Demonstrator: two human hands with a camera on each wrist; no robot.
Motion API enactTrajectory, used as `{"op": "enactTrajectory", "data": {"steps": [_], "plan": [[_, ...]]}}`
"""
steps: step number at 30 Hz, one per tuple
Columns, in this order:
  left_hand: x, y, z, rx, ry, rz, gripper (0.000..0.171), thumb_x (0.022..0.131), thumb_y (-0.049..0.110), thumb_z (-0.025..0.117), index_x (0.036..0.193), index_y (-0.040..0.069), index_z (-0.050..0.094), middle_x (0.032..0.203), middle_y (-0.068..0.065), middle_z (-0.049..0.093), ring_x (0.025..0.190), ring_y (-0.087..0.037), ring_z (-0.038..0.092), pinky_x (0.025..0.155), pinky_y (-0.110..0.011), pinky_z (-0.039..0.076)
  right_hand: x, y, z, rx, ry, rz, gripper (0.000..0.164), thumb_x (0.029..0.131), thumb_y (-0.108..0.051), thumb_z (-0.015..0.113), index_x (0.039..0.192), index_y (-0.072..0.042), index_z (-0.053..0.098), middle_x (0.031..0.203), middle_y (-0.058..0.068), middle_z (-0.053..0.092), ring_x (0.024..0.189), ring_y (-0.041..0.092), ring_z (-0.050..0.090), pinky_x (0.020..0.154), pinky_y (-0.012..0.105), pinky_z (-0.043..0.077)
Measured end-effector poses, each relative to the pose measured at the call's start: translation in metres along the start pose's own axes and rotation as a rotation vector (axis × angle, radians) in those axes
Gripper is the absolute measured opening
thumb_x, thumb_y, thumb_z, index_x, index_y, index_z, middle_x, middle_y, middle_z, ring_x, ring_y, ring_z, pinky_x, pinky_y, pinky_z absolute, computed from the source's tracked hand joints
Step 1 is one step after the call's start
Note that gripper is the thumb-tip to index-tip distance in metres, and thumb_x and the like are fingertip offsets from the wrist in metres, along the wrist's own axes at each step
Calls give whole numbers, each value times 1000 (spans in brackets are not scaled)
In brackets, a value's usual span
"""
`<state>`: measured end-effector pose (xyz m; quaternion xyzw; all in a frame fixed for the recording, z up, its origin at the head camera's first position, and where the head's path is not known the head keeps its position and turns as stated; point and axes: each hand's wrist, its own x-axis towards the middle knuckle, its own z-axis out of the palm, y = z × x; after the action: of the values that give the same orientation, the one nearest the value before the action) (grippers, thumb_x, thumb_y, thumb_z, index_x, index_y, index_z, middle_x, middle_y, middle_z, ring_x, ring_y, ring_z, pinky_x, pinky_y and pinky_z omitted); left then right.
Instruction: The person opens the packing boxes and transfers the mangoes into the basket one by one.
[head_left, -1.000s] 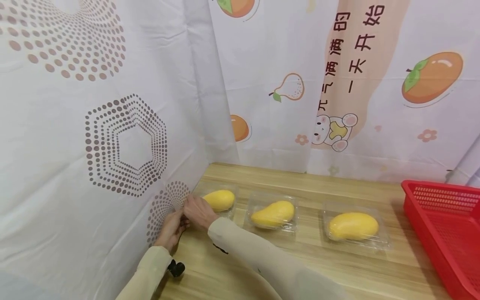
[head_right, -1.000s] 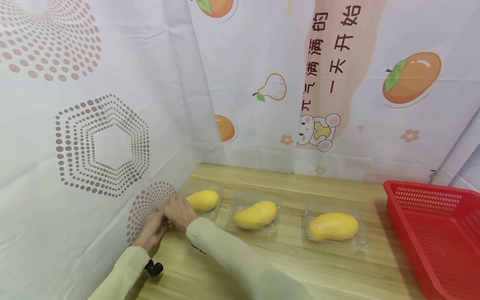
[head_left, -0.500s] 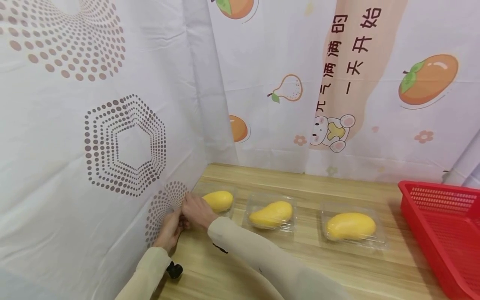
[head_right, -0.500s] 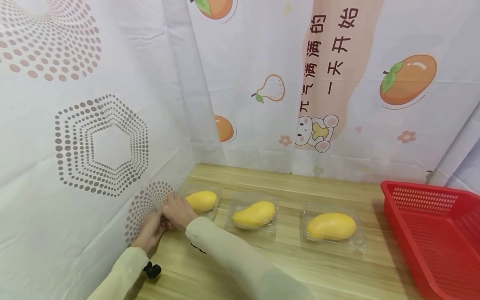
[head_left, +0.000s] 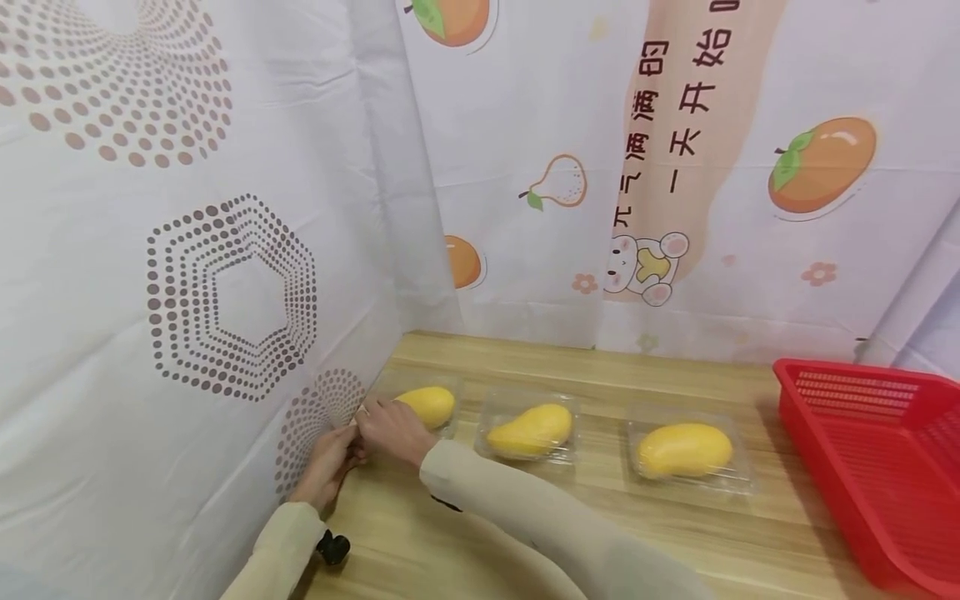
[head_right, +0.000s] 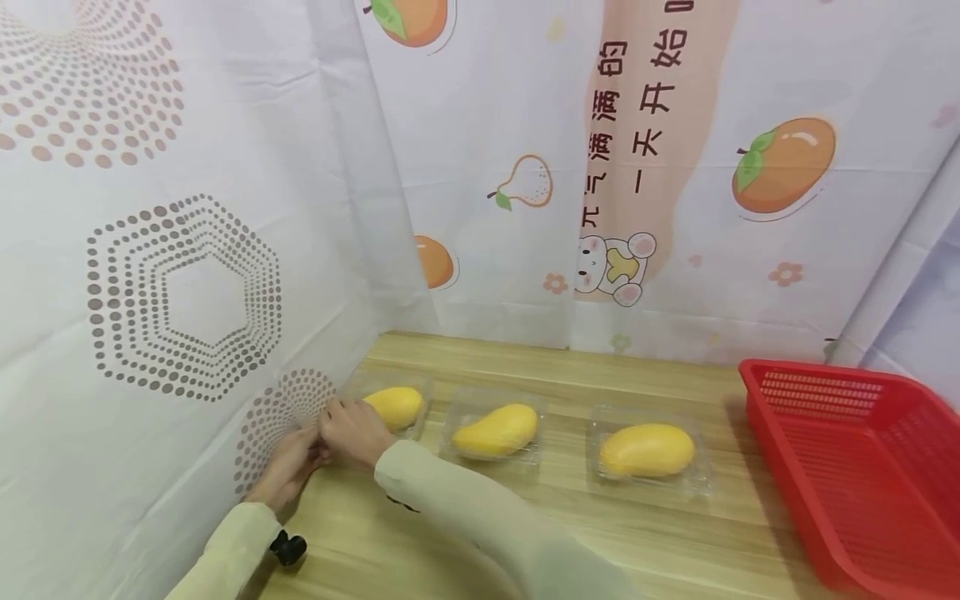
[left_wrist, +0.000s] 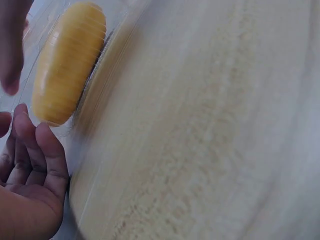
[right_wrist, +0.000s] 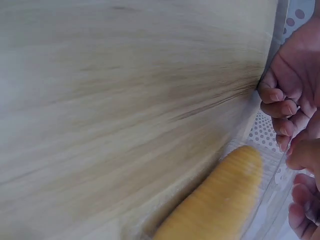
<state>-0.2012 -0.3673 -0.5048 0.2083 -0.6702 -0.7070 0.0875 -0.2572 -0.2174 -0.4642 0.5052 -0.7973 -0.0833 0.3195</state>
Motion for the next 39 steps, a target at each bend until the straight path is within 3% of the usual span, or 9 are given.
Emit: {"op": "enactTrajectory", "data": {"steps": [3, 10, 14, 21, 26, 32, 36, 39], "plan": [[0, 1, -2, 13, -13, -5, 21, 104, 12, 59, 91, -1, 70, 78, -3, 65, 66, -14, 59, 62, -28, 56, -7, 2, -2, 27, -9, 6, 9, 104, -23, 64, 109, -20, 71, 101, -5, 63, 85, 6, 58, 63, 15, 51], [1, 3, -10, 43, -48, -38, 26, 105, 17, 60, 106, -8, 67, 83, -5, 68, 65, -11, 57, 61, -26, 54, -20, 10, -5, -15, -59, 2, 16, 102, -19, 66, 117, -19, 69, 108, -4, 66, 96, 9, 61, 69, 17, 53], [1, 3, -13, 60, -58, -41, 27, 106, 17, 58, 108, -9, 66, 85, -4, 67, 66, -10, 57, 62, -26, 53, -26, 13, -10, -25, -80, -4, 17, 102, -18, 66, 118, -17, 69, 108, -3, 66, 92, 9, 61, 68, 18, 53], [1, 1, -18, 78, -69, -29, 27, 107, 19, 56, 107, -6, 66, 86, -4, 67, 68, -9, 57, 63, -25, 54, -41, 16, -18, -9, -123, 2, 8, 100, -21, 69, 106, -16, 72, 94, -4, 64, 79, 10, 58, 57, 19, 47], [0, 0, -19, 100, -77, -21, 28, 108, 18, 54, 107, -6, 66, 88, -4, 66, 70, -9, 57, 64, -24, 53, -49, 16, -20, -61, -123, 12, 4, 98, -20, 71, 98, -17, 74, 88, -4, 65, 75, 11, 58, 55, 20, 48], [0, 0, -17, 99, -80, -14, 27, 108, 17, 53, 109, -8, 65, 87, -4, 67, 69, -8, 57, 64, -23, 53, -55, 17, -20, -102, -92, 36, 13, 98, -13, 68, 88, -18, 75, 80, -3, 65, 67, 10, 57, 50, 21, 49], [1, 0, -14, 97, -80, -16, 28, 108, 17, 53, 110, -8, 65, 87, -4, 67, 69, -8, 58, 64, -23, 54, -57, 23, -20, -31, -118, 45, 9, 98, -10, 68, 94, -13, 75, 85, -1, 65, 71, 11, 59, 55, 19, 51], [0, 0, -12, 90, -77, -18, 27, 108, 16, 54, 109, -8, 66, 86, -4, 67, 69, -8, 58, 64, -23, 54, -58, 31, -21, 81, -148, 81, 6, 99, -10, 69, 100, -9, 74, 91, 1, 66, 78, 12, 62, 64, 18, 53]]}}
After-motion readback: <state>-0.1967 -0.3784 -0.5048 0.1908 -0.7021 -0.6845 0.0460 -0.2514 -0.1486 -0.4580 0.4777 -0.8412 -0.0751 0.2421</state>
